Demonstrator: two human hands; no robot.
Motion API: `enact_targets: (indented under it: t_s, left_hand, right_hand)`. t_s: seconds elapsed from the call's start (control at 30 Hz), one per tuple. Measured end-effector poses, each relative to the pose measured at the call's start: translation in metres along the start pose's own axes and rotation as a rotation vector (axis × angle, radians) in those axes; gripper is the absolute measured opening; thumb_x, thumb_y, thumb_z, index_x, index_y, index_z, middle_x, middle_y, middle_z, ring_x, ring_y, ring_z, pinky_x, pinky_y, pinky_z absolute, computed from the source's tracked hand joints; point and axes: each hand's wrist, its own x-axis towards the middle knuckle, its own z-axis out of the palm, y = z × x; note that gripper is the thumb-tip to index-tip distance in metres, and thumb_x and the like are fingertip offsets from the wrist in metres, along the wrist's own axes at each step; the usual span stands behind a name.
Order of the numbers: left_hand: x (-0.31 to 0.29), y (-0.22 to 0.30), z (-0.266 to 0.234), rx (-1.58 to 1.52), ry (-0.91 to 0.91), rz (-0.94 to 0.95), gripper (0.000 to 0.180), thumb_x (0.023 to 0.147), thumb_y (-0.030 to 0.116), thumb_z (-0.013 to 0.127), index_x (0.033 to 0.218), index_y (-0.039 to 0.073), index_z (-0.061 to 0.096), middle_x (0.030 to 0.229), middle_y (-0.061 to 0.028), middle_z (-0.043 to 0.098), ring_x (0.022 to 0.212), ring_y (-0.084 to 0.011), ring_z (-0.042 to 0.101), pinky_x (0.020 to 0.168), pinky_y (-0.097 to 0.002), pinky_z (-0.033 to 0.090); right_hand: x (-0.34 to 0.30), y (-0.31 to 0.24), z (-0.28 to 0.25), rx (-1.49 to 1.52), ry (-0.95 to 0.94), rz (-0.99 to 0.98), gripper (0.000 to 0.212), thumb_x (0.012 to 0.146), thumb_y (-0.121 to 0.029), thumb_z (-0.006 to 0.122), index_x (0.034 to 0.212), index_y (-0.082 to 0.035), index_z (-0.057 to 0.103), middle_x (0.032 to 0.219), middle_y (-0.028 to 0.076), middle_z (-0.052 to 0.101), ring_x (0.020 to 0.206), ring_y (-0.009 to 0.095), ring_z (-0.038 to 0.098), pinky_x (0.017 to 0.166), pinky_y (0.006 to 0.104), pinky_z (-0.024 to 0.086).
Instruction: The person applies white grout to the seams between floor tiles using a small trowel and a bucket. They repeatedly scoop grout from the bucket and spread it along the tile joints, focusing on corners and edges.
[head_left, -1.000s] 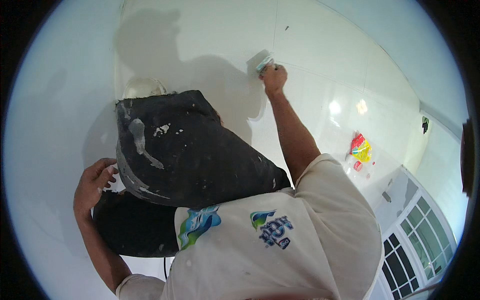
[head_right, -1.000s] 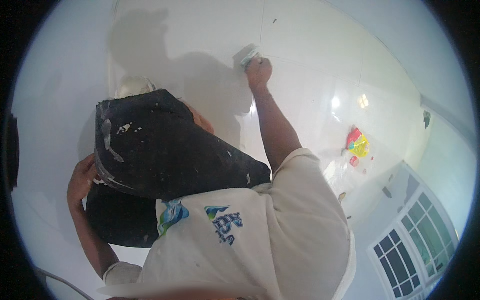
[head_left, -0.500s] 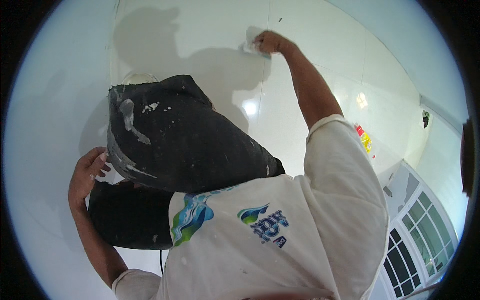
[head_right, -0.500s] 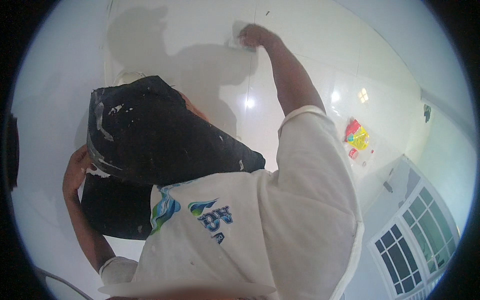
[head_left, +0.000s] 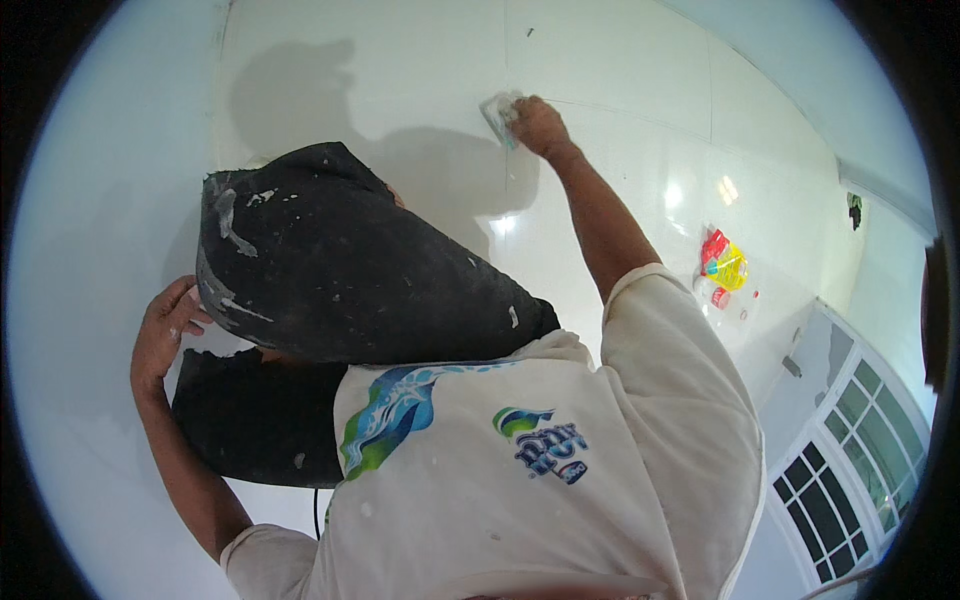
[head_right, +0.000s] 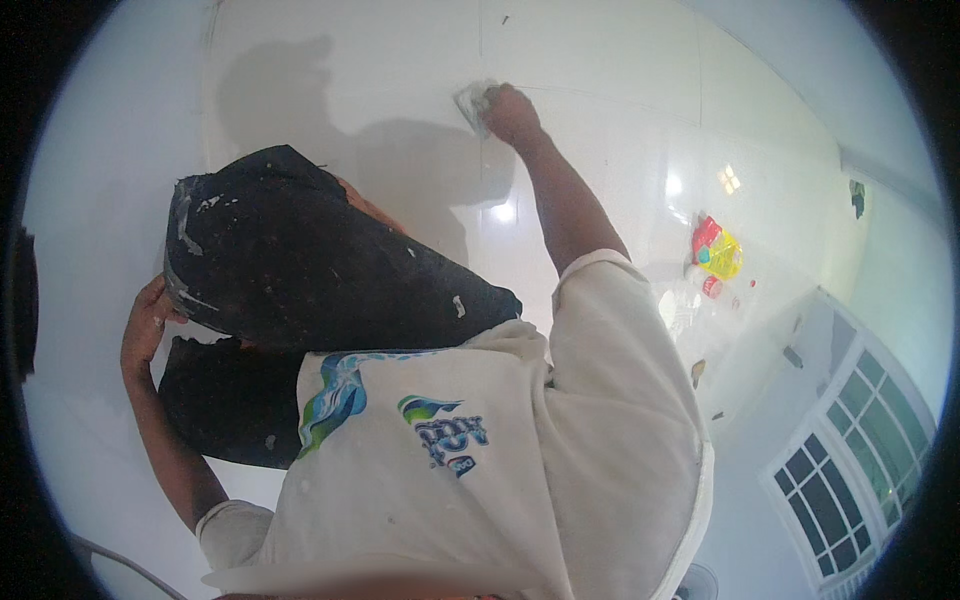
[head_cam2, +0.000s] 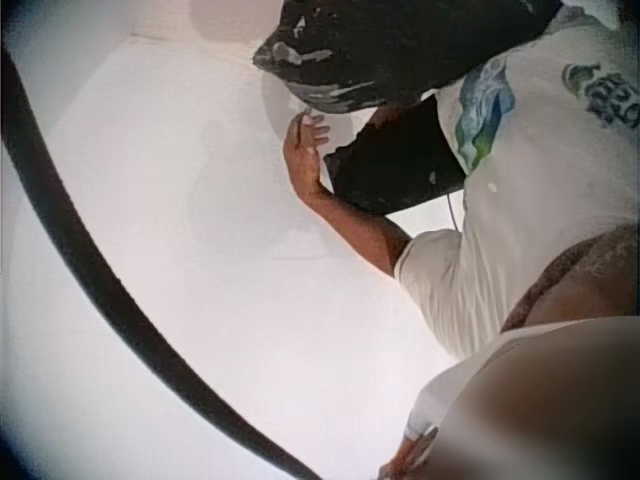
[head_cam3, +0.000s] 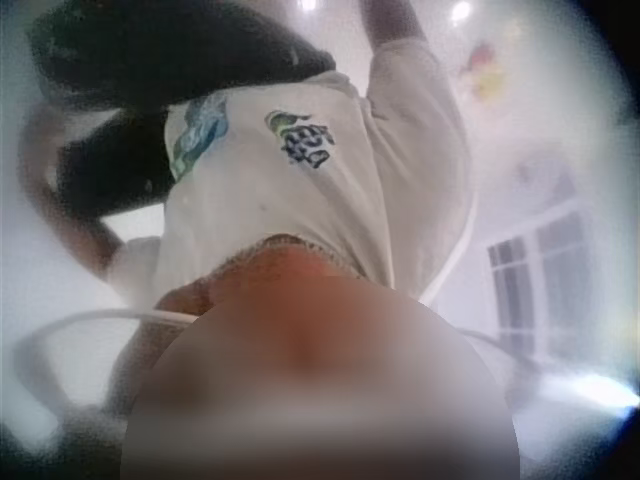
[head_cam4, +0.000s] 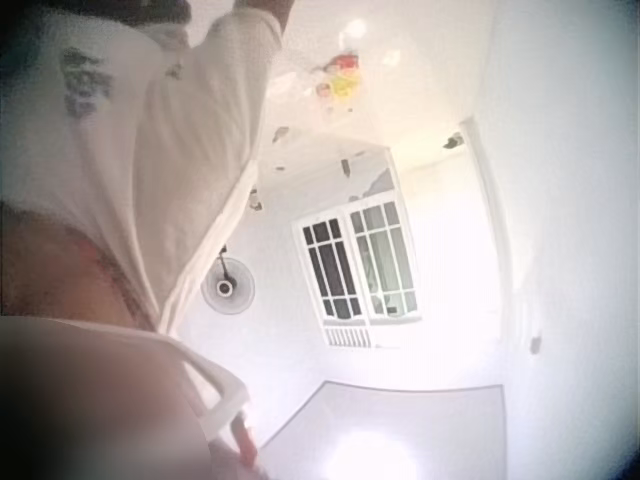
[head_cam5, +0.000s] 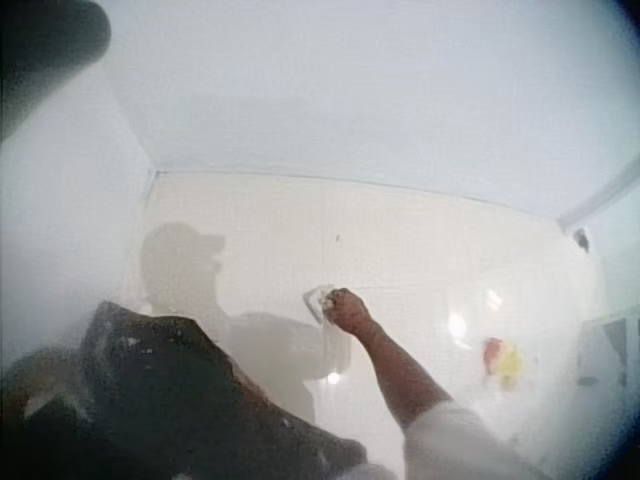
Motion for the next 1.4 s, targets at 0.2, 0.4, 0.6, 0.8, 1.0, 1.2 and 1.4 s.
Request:
enact_targets:
  t_s: [0.2,0.4,0.6,0.8,1.0,1.2,1.4]
  left_hand:
    - [-0.024,-0.005,0.003,0.028,0.061,-0.052,0.06,0.103,0.049,0.059,0.135,-0.001,0.063,0.108,-0.0121,0.073,0.092,-0.0225,0.069,0.081,-0.0363,0.054]
    - [-0.02,-0.011,-0.002,0.022,0.085,-0.075,0.064,0.103,0.051,0.058,0.138,-0.002,0.061,0.108,-0.013,0.073,0.093,-0.023,0.07,0.082,-0.037,0.055]
    - [-0.008,-0.017,0.003,0.005,0.085,-0.033,0.063,0.103,0.048,0.058,0.14,-0.002,0.06,0.11,-0.015,0.074,0.094,-0.0231,0.07,0.082,-0.038,0.055]
    - [-0.016,-0.027,-0.001,0.038,0.142,-0.137,0.064,0.103,0.046,0.057,0.143,-0.004,0.058,0.114,-0.0155,0.073,0.096,-0.024,0.07,0.082,-0.0366,0.056]
    - [0.001,-0.031,-0.006,0.036,0.15,-0.038,0.066,0.102,0.048,0.057,0.143,-0.004,0.058,0.114,-0.0156,0.073,0.094,-0.0241,0.069,0.082,-0.0362,0.057]
    - [0.003,-0.034,-0.014,-0.095,0.109,-0.059,0.068,0.101,0.053,0.057,0.146,0.001,0.057,0.118,-0.0147,0.071,0.1,-0.0235,0.067,0.088,-0.0388,0.055]
    - [0.012,-0.061,-0.017,-0.332,-0.066,-0.089,0.074,0.1,0.055,0.061,0.152,0.004,0.051,0.135,-0.0213,0.063,0.11,-0.0298,0.065,0.091,-0.0417,0.054]
  right_hand:
    - [-0.116,-0.011,0.032,0.013,-0.268,0.004,0.034,0.09,-0.02,0.071,0.118,-0.001,0.066,0.116,0.022,0.066,0.114,0.039,0.064,0.1,0.0505,0.053]
    - [-0.103,-0.022,0.043,-0.089,0.358,-0.221,0.033,0.083,-0.01,0.068,0.113,-0.001,0.059,0.106,0.02,0.058,0.101,0.041,0.06,0.09,0.0517,0.055]
    - [0.012,-0.002,0.007,-0.49,0.364,-0.163,0.024,0.095,-0.01,0.058,0.118,-0.003,0.061,0.111,0.019,0.06,0.104,0.035,0.062,0.086,0.049,0.058]
    - [0.093,0.037,-0.042,-0.195,0.079,-0.183,0.04,0.089,-0.017,0.07,0.126,-0.004,0.068,0.12,0.017,0.07,0.111,0.029,0.068,0.092,0.0426,0.059]
    - [0.069,0.037,-0.006,-0.045,-0.562,-0.083,0.041,0.076,-0.024,0.078,0.115,-0.011,0.077,0.104,0.015,0.077,0.089,0.029,0.073,0.083,0.0411,0.059]
    - [-0.125,0.023,0.067,0.119,-0.711,-0.275,0.037,0.082,-0.032,0.076,0.112,-0.01,0.077,0.108,0.018,0.075,0.106,0.037,0.07,0.095,0.0497,0.054]
    - [-0.044,0.031,0.008,0.322,-0.483,0.017,0.036,0.084,-0.025,0.07,0.111,-0.002,0.074,0.097,0.015,0.075,0.088,0.026,0.071,0.082,0.043,0.058]
